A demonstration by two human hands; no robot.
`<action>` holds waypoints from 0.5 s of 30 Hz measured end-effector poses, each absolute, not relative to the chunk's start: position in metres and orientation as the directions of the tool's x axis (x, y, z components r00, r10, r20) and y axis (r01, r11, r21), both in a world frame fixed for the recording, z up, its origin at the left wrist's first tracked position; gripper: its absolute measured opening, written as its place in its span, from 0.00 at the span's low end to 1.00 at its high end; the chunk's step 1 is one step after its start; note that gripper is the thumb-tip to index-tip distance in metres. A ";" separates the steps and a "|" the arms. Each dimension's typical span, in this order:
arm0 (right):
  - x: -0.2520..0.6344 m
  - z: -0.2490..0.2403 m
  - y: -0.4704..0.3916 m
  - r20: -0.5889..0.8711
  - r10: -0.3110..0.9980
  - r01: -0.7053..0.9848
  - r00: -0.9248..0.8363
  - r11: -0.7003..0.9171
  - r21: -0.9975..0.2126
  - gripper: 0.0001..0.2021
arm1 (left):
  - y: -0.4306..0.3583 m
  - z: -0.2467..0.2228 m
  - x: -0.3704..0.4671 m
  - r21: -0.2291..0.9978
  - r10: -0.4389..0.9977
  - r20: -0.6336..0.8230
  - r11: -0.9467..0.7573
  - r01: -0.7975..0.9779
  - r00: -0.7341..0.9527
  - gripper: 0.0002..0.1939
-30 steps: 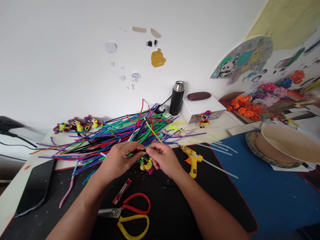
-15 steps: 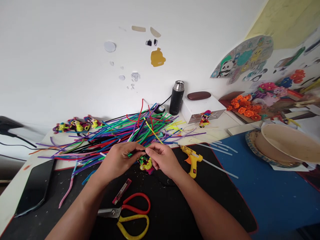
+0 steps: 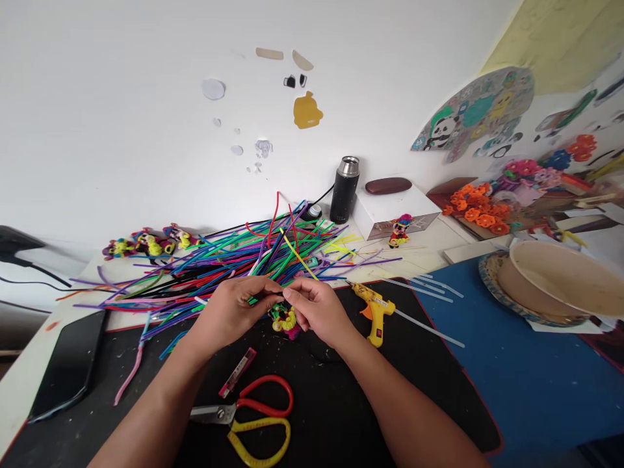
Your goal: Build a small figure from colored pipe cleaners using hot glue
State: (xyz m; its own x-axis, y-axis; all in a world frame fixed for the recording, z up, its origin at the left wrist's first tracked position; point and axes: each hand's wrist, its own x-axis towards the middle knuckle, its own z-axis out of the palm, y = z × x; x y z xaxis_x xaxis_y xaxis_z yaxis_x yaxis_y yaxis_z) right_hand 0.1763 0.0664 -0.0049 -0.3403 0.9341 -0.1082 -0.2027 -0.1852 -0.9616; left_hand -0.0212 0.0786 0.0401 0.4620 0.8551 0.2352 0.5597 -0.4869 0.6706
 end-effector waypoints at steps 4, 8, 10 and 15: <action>0.176 -0.006 0.066 -0.116 0.934 -0.202 -0.337 -0.193 -0.960 0.18 | 0.079 0.039 -0.022 0.675 0.860 0.222 -0.476 0.564 0.459 0.08; 0.177 -0.007 0.066 -0.123 0.933 -0.197 -0.339 -0.199 -0.960 0.17 | 0.078 0.038 -0.022 0.678 0.859 0.219 -0.475 0.561 0.463 0.07; 0.176 -0.007 0.066 -0.124 0.932 -0.201 -0.340 -0.201 -0.959 0.17 | 0.078 0.039 -0.022 0.680 0.857 0.220 -0.477 0.557 0.466 0.07; 0.176 -0.006 0.066 -0.131 0.929 -0.211 -0.347 -0.214 -0.954 0.17 | 0.079 0.039 -0.021 0.676 0.853 0.235 -0.488 0.552 0.466 0.06</action>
